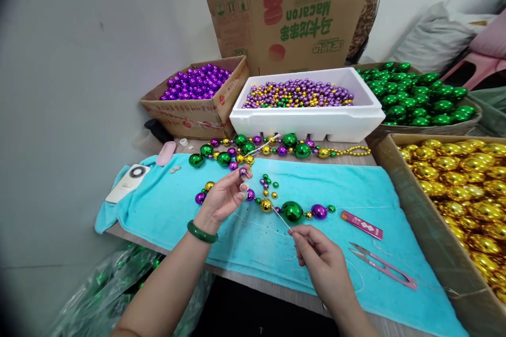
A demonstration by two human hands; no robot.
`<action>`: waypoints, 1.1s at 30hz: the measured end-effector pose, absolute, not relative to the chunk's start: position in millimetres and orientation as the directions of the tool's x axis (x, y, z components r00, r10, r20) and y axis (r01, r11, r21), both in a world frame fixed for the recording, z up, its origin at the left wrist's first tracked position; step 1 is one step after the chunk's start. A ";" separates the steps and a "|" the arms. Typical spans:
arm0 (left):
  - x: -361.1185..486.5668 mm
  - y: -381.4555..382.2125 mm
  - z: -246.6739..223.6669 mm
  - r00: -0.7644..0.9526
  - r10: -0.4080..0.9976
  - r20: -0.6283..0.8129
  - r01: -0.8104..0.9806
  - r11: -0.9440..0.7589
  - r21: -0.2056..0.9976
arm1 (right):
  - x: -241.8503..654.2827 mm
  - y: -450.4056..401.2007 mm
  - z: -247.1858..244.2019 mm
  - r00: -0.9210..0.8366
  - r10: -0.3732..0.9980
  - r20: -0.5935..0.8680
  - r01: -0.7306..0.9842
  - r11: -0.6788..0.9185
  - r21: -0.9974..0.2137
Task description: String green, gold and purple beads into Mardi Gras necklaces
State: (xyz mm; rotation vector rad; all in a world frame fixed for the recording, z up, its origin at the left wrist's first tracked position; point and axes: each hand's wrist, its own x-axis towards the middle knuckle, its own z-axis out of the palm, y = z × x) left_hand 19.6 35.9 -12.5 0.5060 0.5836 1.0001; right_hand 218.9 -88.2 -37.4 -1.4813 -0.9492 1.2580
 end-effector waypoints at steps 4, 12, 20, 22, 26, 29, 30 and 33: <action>16.9 33.1 -10.5 0.426 0.879 -0.213 -0.630 0.457 0.628 | 219.5 -89.3 -40.4 0.162 0.957 -0.239 0.000 -0.242 -0.970; 13.5 31.3 -10.3 0.438 0.882 -0.175 -0.614 0.436 0.658 | 216.3 -87.7 -28.5 0.159 0.950 -0.267 -0.010 -0.269 -0.963; 16.3 22.8 -10.9 0.443 0.873 -0.204 -0.250 0.339 0.907 | 226.7 -86.2 -42.7 0.136 0.954 -0.268 0.043 -0.276 -0.960; 17.9 23.5 -11.7 0.474 0.855 -0.210 0.002 0.237 0.971 | 228.5 -84.1 -48.4 0.141 0.953 -0.268 0.007 -0.271 -0.962; 12.7 50.3 -19.6 0.288 0.956 0.056 0.494 -0.199 0.847 | 230.7 -81.5 -54.6 0.164 0.950 -0.267 -0.063 -0.261 -0.963; 6.3 83.6 -31.4 0.190 0.957 0.218 0.647 -0.289 0.706 | 232.0 -81.1 -53.6 0.188 0.945 -0.268 -0.075 -0.258 -0.963; 5.6 93.5 -35.8 0.191 0.956 0.223 0.656 -0.293 0.696 | 232.5 -81.1 -53.0 0.190 0.944 -0.271 -0.076 -0.261 -0.962; 9.4 113.4 -48.5 0.220 0.957 0.189 0.662 -0.289 0.692 | 234.1 -81.1 -52.3 0.195 0.940 -0.280 -0.077 -0.269 -0.960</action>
